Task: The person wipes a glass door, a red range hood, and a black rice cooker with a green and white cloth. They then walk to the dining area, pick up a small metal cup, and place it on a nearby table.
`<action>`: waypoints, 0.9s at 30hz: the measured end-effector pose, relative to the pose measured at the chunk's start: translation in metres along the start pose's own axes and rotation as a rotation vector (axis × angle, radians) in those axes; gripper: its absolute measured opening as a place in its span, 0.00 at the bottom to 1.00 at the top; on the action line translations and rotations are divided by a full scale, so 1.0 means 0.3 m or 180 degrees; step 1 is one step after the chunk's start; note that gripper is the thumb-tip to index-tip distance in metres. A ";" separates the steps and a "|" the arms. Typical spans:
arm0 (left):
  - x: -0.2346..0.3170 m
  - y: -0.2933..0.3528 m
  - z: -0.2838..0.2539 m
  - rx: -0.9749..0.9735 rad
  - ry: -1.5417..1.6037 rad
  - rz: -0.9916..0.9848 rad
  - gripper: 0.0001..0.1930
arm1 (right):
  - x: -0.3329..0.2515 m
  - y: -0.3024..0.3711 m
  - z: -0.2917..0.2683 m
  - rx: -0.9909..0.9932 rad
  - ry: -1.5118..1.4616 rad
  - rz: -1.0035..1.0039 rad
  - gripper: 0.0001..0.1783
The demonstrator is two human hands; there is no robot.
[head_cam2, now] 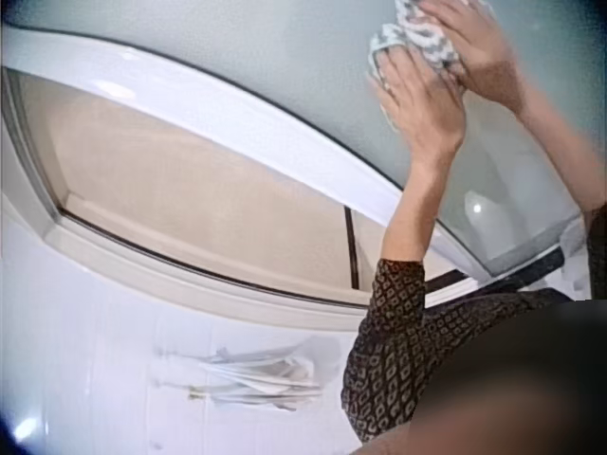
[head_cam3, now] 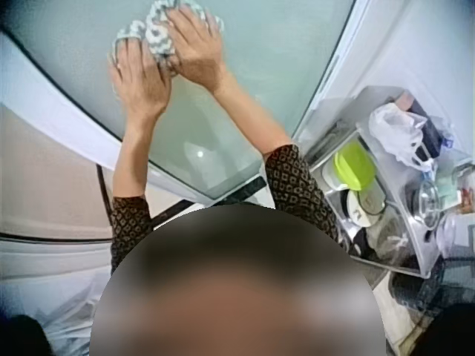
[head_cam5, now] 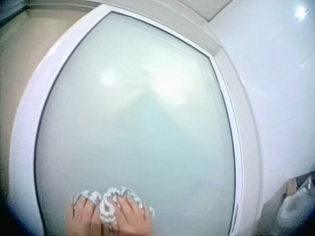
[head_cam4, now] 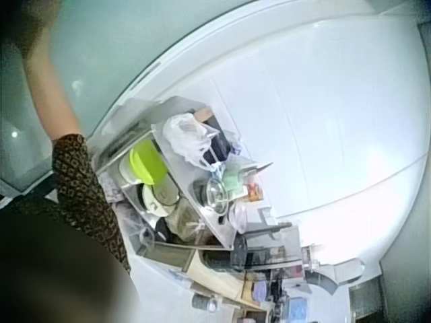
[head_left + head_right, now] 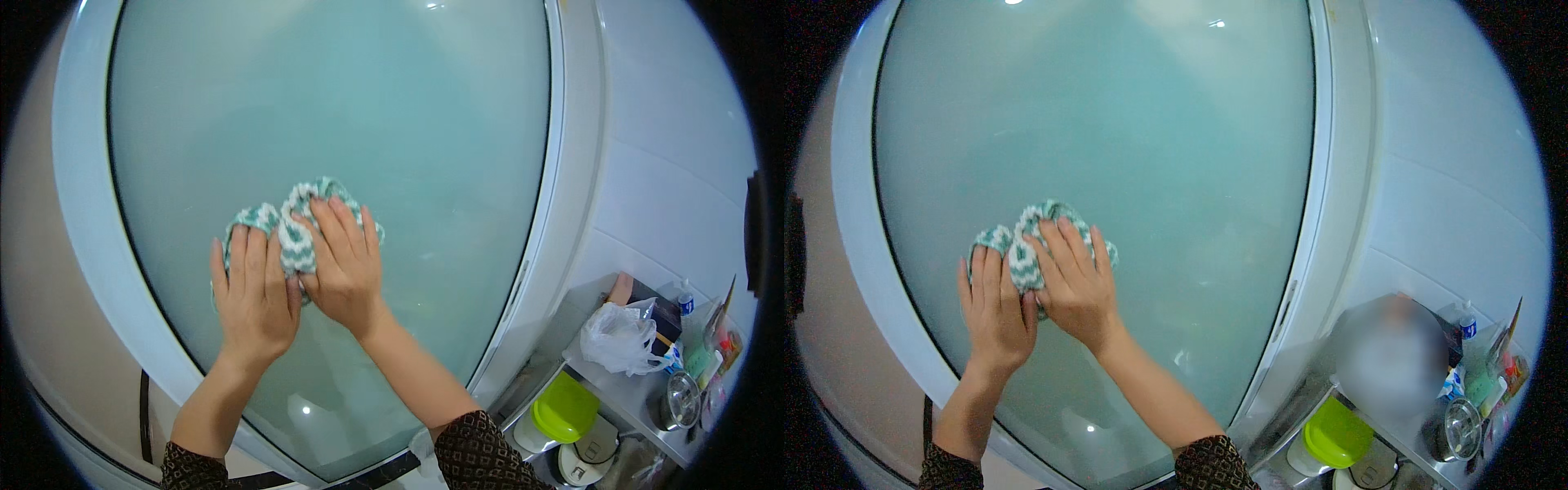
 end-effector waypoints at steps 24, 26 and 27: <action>0.864 -0.331 0.283 -0.0021 -0.0043 0.2022 0.24 | 0.855 0.408 -0.450 0.1091 -0.0756 0.2078 0.32; 0.827 -0.329 0.261 -0.0087 -0.0112 0.2047 0.23 | 0.806 0.362 -0.443 0.0975 -0.0070 0.1788 0.32; 0.813 -0.341 0.257 -0.0028 -0.0044 0.1899 0.23 | 0.781 0.329 -0.449 0.0912 0.0320 0.1616 0.32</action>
Point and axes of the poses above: each hand's wrist, its own y-axis away from the middle knuckle, its own z-axis out of the palm, x = y × z, the point moved 9 cm from there along -y, towards the middle knuckle, and after that the axes turned 11 degrees about -y, right-handed, at the moved point
